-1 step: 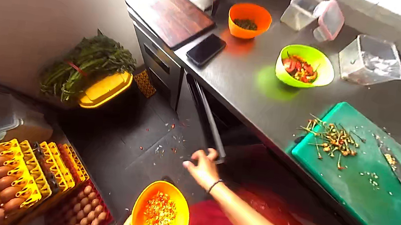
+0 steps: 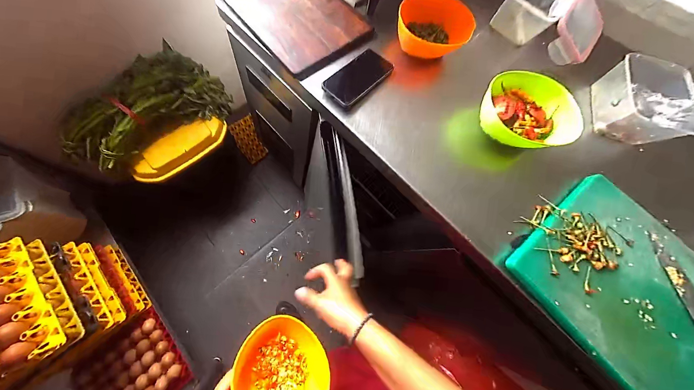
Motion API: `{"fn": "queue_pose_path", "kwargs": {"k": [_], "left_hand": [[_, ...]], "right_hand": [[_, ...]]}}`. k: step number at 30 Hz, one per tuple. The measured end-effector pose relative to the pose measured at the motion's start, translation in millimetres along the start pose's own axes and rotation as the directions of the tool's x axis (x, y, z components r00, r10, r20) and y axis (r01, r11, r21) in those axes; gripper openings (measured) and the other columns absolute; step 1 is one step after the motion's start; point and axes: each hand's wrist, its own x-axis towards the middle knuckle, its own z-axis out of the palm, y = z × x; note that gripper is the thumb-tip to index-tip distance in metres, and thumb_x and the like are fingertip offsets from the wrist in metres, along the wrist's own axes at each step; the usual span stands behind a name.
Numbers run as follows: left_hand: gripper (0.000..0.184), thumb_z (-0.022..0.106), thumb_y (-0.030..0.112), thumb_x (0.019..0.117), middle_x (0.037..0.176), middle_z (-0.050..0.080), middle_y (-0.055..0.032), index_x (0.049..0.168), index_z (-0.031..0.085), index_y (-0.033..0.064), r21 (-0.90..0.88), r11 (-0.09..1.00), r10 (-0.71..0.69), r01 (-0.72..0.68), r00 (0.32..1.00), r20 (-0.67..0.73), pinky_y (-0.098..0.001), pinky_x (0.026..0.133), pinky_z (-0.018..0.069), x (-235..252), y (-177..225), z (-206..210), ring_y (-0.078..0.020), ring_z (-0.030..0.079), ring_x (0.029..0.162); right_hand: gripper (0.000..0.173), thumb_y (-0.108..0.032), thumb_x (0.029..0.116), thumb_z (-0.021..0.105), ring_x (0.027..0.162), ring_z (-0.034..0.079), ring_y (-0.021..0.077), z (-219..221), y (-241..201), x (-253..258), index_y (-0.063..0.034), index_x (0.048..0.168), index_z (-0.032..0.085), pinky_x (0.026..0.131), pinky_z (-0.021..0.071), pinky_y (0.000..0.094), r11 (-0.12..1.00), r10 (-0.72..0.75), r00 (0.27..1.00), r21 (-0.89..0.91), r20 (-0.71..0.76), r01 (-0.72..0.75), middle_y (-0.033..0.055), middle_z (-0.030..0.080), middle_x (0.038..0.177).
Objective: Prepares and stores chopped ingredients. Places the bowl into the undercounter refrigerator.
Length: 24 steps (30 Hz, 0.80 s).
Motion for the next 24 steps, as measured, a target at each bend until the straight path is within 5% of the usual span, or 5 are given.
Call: {"fn": "queue_pose_path", "kwargs": {"k": [2,5,13,18,24], "left_hand": [[0.061,0.056,0.003,0.0906,0.142,0.050,-0.0316,0.148,0.040,-0.0096,0.021,0.998,-0.066,0.064,0.990,0.126,-0.0500,0.098,0.0532,24,9,13,-0.0349,0.059,0.122],[0.060,0.059,0.008,0.0901,0.144,0.050,-0.0269,0.148,0.046,0.0006,0.035,0.993,-0.116,0.111,0.963,0.242,-0.0493,0.090,0.0571,93,21,51,-0.0343,0.062,0.117],[0.060,0.067,0.017,0.0962,0.142,0.053,-0.0285,0.152,0.047,0.0089,0.161,0.986,-0.007,-0.045,0.951,0.310,-0.0619,0.103,0.0478,333,101,142,-0.0430,0.057,0.127],[0.055,0.065,0.016,0.0992,0.135,0.060,-0.0253,0.149,0.046,0.0035,0.084,0.995,0.027,-0.055,0.951,0.307,-0.0560,0.098,0.0532,401,124,179,-0.0367,0.064,0.118],[0.060,0.066,0.018,0.0986,0.137,0.058,-0.0244,0.152,0.042,0.0063,0.069,0.996,0.037,-0.060,0.955,0.295,-0.0527,0.093,0.0566,434,127,198,-0.0354,0.065,0.115]], "right_hand": [[0.043,-0.011,0.0996,0.060,0.107,0.067,0.0247,8,-19,9,-0.0018,0.141,0.053,0.083,0.0596,0.0372,0.933,-0.177,0.953,0.349,0.245,0.084,0.0195,0.052,0.145],[0.037,-0.007,0.1068,0.042,0.105,0.071,0.0217,-23,6,64,0.0003,0.142,0.051,0.087,0.0590,0.0381,0.846,-0.202,0.975,0.518,0.089,0.128,0.0149,0.070,0.125],[0.047,-0.028,0.1142,0.033,0.110,0.064,0.0195,-154,123,256,0.0035,0.149,0.038,0.091,0.0530,0.0319,0.806,0.384,0.749,0.592,-0.540,0.013,0.0199,0.056,0.139],[0.045,-0.025,0.1142,0.034,0.116,0.064,0.0178,-180,122,333,0.0019,0.150,0.037,0.095,0.0525,0.0265,0.777,0.348,0.718,0.614,-0.603,0.139,0.0187,0.054,0.142],[0.030,-0.016,0.1109,0.042,0.086,0.062,0.0098,-205,114,414,0.0002,0.135,0.049,0.076,0.0548,0.0221,0.729,0.243,0.781,0.639,-0.576,0.244,0.0094,0.058,0.111]]}}
